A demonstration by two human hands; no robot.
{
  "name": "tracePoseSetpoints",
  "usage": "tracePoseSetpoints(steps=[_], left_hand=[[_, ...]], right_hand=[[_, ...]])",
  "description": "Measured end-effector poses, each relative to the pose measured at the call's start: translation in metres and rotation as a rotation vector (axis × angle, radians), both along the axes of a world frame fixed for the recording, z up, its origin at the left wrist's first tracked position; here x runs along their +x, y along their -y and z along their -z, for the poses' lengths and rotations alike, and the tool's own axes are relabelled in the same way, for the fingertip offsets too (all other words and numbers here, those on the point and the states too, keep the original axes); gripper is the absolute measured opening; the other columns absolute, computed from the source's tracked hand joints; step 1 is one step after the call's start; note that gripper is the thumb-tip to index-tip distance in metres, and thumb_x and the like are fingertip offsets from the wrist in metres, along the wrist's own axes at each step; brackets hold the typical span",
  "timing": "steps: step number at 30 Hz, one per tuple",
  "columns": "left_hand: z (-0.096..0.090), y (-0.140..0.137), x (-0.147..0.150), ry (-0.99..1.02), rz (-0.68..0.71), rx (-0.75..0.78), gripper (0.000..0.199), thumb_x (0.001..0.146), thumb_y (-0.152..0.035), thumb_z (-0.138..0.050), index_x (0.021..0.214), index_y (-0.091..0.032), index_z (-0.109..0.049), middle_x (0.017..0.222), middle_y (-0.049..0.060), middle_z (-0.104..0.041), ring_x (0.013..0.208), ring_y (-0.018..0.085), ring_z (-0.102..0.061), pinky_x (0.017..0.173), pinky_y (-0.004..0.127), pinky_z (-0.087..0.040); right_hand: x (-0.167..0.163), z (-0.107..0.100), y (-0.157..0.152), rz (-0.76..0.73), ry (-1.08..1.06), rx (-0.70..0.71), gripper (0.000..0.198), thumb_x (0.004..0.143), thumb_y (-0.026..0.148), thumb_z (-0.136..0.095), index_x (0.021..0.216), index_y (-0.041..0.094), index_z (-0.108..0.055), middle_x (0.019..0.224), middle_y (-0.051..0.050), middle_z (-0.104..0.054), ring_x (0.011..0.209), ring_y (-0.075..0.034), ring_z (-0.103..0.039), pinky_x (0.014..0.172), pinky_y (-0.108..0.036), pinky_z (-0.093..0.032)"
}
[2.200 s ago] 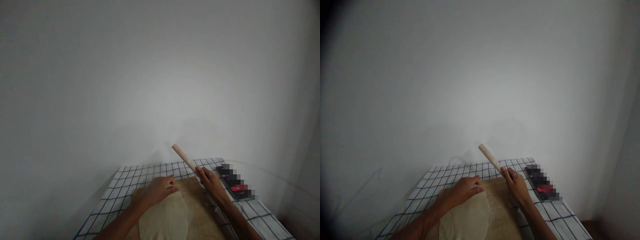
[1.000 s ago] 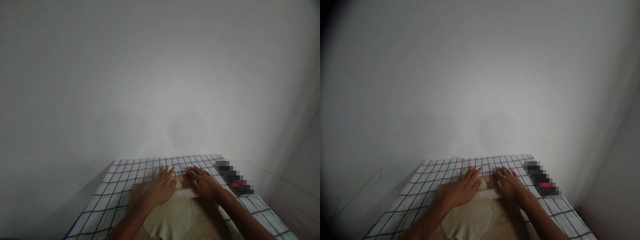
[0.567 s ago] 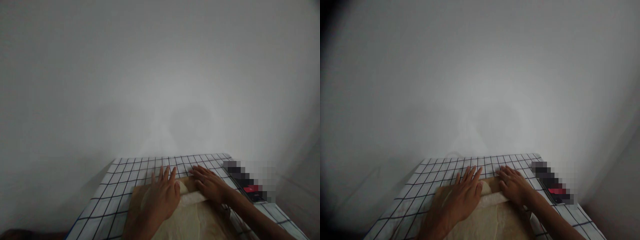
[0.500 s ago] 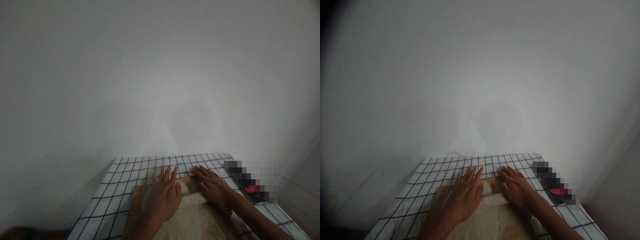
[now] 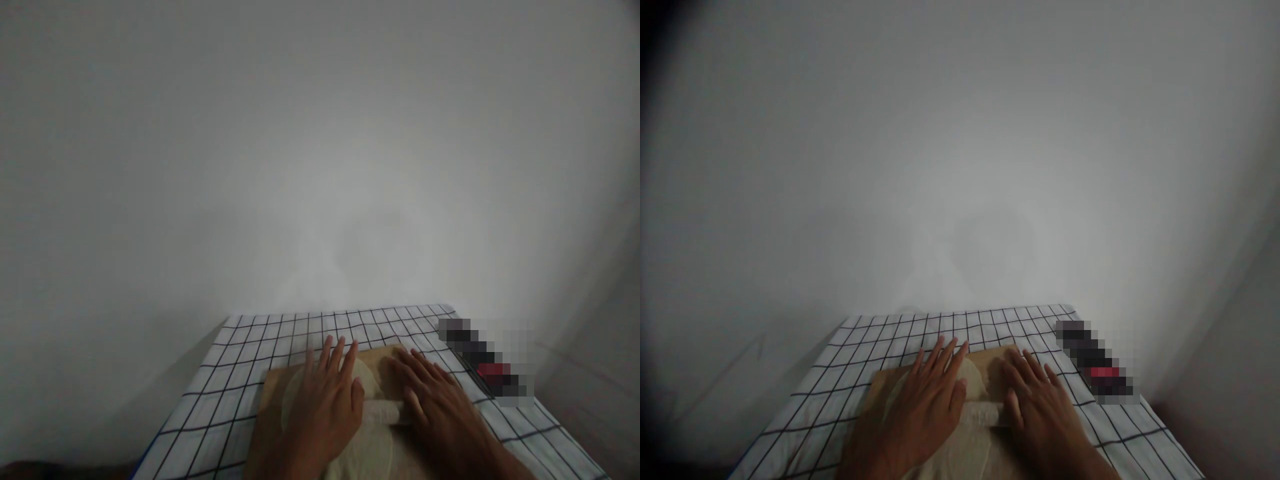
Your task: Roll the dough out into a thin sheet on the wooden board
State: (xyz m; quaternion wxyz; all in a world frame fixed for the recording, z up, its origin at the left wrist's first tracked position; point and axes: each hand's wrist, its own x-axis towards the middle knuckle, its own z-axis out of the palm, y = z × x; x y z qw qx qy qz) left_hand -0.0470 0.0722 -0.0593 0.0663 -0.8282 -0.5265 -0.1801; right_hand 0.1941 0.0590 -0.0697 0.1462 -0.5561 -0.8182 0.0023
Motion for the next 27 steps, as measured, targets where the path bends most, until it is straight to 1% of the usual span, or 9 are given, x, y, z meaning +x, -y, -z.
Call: tracePoseSetpoints(steps=[3, 6, 10, 15, 18, 20, 22, 24, 27], left_hand=[[0.002, 0.001, 0.0, -0.006, 0.002, -0.005, 0.054, 0.097, -0.034, -0.038, 0.15, -0.023, -0.04, 0.159, 0.006, -0.033, 0.149, 0.032, -0.022, 0.119, 0.061, -0.026], [0.002, -0.002, 0.0, -0.011, -0.01, -0.016, 0.054, 0.098, -0.033, -0.036, 0.151, -0.022, -0.038, 0.159, 0.008, -0.033, 0.149, 0.033, -0.023, 0.118, 0.064, -0.025], [0.0, -0.013, 0.002, -0.003, -0.035, -0.033, 0.054, 0.098, -0.036, -0.038, 0.15, -0.022, -0.04, 0.157, 0.01, -0.038, 0.148, 0.036, -0.024, 0.116, 0.066, -0.026], [0.002, -0.034, 0.003, 0.019, -0.129, -0.037, 0.055, 0.098, -0.035, -0.036, 0.15, -0.019, -0.04, 0.156, 0.014, -0.039, 0.147, 0.039, -0.026, 0.112, 0.07, -0.028], [0.004, -0.037, 0.003, 0.03, -0.146, -0.047, 0.055, 0.098, -0.035, -0.037, 0.15, -0.018, -0.04, 0.156, 0.016, -0.039, 0.146, 0.04, -0.027, 0.112, 0.07, -0.029], [0.004, -0.034, 0.003, 0.034, -0.14, -0.024, 0.054, 0.098, -0.034, -0.037, 0.15, -0.019, -0.04, 0.156, 0.015, -0.039, 0.147, 0.039, -0.027, 0.112, 0.07, -0.028], [0.003, -0.027, 0.004, 0.032, -0.135, -0.001, 0.054, 0.098, -0.034, -0.037, 0.15, -0.021, -0.039, 0.156, 0.013, -0.039, 0.147, 0.038, -0.026, 0.114, 0.069, -0.026], [-0.001, -0.019, 0.006, 0.03, -0.132, -0.015, 0.054, 0.097, -0.035, -0.038, 0.15, -0.023, -0.04, 0.156, 0.011, -0.039, 0.148, 0.037, -0.025, 0.115, 0.068, -0.025], [-0.007, -0.009, 0.007, 0.012, -0.086, -0.047, 0.055, 0.096, -0.035, -0.041, 0.15, -0.023, -0.041, 0.157, 0.008, -0.038, 0.149, 0.035, -0.023, 0.118, 0.065, -0.022]], right_hand=[[-0.002, 0.0, 0.006, 0.02, 0.004, -0.004, 0.052, 0.1, 0.039, -0.031, 0.149, 0.029, -0.044, 0.158, -0.002, -0.034, 0.147, -0.03, -0.028, 0.116, -0.057, -0.032], [-0.003, -0.003, 0.0, 0.006, 0.002, -0.001, 0.051, 0.1, 0.037, -0.032, 0.148, 0.029, -0.045, 0.158, -0.003, -0.035, 0.147, -0.029, -0.028, 0.117, -0.056, -0.03], [-0.003, -0.008, -0.027, -0.002, 0.001, -0.051, 0.05, 0.101, 0.039, -0.031, 0.147, 0.029, -0.047, 0.158, -0.005, -0.036, 0.148, -0.028, -0.026, 0.118, -0.056, -0.025], [-0.004, -0.01, -0.068, -0.019, -0.007, -0.159, 0.054, 0.101, 0.041, -0.031, 0.151, 0.024, -0.042, 0.16, -0.009, -0.033, 0.149, -0.029, -0.022, 0.117, -0.057, -0.024], [-0.005, -0.009, -0.078, -0.035, -0.019, -0.163, 0.054, 0.101, 0.04, -0.03, 0.151, 0.024, -0.04, 0.159, -0.009, -0.033, 0.149, -0.028, -0.021, 0.118, -0.056, -0.023], [-0.003, -0.007, -0.075, -0.028, -0.015, -0.145, 0.054, 0.101, 0.041, -0.031, 0.151, 0.025, -0.04, 0.16, -0.009, -0.032, 0.149, -0.029, -0.021, 0.118, -0.056, -0.024], [-0.001, -0.005, -0.065, -0.019, 0.004, -0.121, 0.054, 0.101, 0.042, -0.032, 0.151, 0.027, -0.041, 0.16, -0.008, -0.031, 0.149, -0.029, -0.021, 0.117, -0.056, -0.025], [0.0, -0.004, -0.05, -0.008, 0.021, -0.096, 0.052, 0.101, 0.041, -0.032, 0.15, 0.028, -0.043, 0.161, -0.007, -0.031, 0.149, -0.029, -0.022, 0.117, -0.056, -0.026], [0.0, -0.005, -0.024, 0.014, 0.027, -0.05, 0.051, 0.101, 0.038, -0.029, 0.149, 0.028, -0.044, 0.161, -0.004, -0.031, 0.149, -0.028, -0.022, 0.118, -0.055, -0.026]])
